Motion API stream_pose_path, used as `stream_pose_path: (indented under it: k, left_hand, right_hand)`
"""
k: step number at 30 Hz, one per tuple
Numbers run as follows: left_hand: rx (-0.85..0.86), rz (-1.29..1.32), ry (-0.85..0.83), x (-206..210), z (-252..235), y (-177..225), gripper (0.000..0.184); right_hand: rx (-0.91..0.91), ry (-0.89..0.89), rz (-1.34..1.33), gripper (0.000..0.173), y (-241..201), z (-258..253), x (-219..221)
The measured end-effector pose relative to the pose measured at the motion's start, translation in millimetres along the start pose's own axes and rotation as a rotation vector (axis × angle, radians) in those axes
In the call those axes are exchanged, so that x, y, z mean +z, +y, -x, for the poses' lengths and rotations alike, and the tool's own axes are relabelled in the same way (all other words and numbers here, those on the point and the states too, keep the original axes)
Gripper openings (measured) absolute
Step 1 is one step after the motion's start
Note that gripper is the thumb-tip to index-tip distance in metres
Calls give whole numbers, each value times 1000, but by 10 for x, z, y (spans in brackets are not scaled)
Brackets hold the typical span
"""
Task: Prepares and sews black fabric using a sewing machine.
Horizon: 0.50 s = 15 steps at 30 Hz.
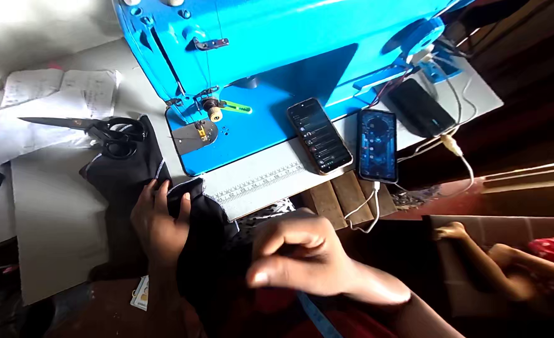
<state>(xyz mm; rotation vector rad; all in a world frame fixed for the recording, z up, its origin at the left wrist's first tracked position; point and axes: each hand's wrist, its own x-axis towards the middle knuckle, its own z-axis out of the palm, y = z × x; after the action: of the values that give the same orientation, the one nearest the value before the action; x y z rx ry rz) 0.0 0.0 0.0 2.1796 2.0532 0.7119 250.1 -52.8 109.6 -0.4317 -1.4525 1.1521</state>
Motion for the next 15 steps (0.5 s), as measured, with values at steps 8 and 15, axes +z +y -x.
stream_pose_path:
  k: [8,15]
  left_hand:
    - [22,26,47,47,1,-16,58]
    - [0,17,48,49,-4,-6,58]
  right_hand:
    - [358,368,1300,26,71,614,-1056]
    - [555,330,1530,32,85,696,-1624]
